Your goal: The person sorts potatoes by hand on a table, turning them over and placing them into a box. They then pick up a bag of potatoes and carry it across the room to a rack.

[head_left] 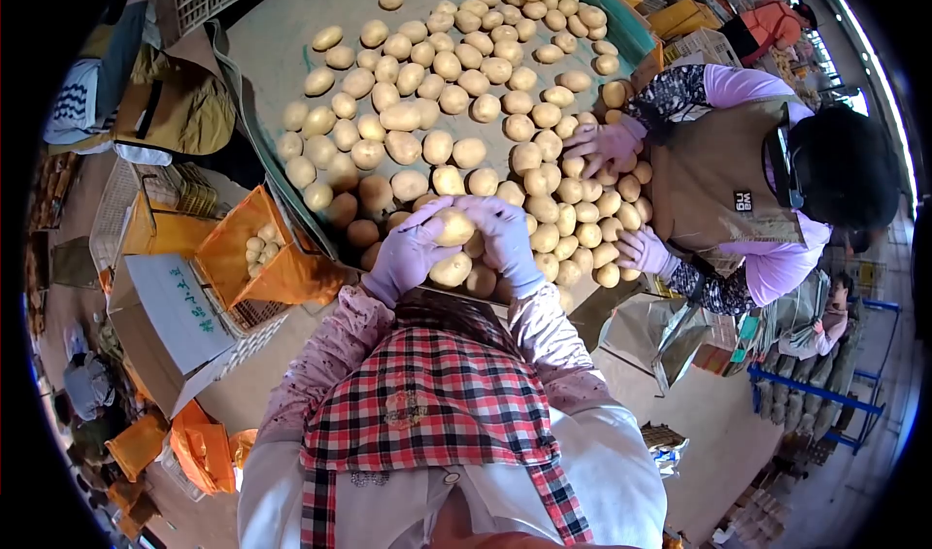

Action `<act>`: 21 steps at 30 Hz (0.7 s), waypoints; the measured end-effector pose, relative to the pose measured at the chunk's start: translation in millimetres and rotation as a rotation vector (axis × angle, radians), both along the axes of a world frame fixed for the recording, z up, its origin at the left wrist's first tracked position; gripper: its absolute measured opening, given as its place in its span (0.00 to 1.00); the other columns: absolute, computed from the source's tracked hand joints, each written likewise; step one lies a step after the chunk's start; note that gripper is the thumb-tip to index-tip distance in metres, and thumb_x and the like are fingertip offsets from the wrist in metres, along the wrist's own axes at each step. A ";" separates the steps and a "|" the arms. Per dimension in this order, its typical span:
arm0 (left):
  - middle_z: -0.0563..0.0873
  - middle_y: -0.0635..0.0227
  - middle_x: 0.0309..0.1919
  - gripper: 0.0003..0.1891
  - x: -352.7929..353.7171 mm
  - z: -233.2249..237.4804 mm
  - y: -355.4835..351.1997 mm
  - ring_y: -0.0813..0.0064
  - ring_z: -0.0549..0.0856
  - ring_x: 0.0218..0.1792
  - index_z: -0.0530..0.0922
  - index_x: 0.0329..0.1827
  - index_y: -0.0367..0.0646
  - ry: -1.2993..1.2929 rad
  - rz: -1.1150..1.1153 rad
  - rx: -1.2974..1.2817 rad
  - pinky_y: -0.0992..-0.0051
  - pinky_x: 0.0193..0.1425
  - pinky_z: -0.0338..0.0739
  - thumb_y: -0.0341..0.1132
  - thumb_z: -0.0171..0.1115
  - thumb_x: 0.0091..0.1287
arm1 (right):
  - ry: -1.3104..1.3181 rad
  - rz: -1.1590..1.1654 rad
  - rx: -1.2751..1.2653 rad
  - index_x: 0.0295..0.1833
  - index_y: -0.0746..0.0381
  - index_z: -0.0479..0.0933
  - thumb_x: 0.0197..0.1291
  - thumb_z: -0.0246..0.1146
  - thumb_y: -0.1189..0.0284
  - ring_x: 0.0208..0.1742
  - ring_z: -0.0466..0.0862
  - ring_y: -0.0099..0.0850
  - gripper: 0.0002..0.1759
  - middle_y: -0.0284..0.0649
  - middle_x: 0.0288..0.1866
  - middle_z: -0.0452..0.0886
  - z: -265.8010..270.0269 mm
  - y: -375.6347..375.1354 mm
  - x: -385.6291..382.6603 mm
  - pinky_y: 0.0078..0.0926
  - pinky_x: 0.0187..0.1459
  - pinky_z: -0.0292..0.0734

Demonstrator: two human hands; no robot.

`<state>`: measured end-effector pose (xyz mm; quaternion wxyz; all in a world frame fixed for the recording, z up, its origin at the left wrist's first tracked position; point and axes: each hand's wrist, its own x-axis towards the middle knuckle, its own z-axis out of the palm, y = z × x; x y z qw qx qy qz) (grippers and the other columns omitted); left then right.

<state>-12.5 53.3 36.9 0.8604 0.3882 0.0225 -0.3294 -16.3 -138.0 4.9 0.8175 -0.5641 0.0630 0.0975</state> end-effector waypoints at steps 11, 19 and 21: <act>0.73 0.60 0.64 0.23 -4.8 6.7 16.6 0.69 0.76 0.63 0.67 0.69 0.33 -0.185 0.185 -0.043 0.67 0.67 0.73 0.42 0.45 0.79 | 0.009 -0.060 0.156 0.62 0.65 0.76 0.69 0.62 0.61 0.54 0.77 0.21 0.23 0.33 0.56 0.80 13.7 38.1 -3.9 0.18 0.54 0.72; 0.61 0.57 0.75 0.37 -5.0 4.5 30.2 0.69 0.60 0.76 0.53 0.76 0.29 -0.463 0.325 0.173 0.71 0.77 0.55 0.14 0.57 0.63 | -0.067 0.076 0.217 0.73 0.67 0.61 0.60 0.70 0.71 0.58 0.77 0.24 0.39 0.40 0.67 0.72 41.4 61.7 -2.6 0.18 0.53 0.74; 0.60 0.56 0.75 0.39 -5.3 6.0 30.1 0.67 0.59 0.76 0.53 0.77 0.32 -0.529 0.321 0.181 0.70 0.77 0.56 0.15 0.58 0.61 | -0.088 0.075 0.328 0.73 0.68 0.60 0.57 0.72 0.71 0.64 0.75 0.29 0.41 0.44 0.71 0.69 45.1 67.9 -3.2 0.21 0.59 0.73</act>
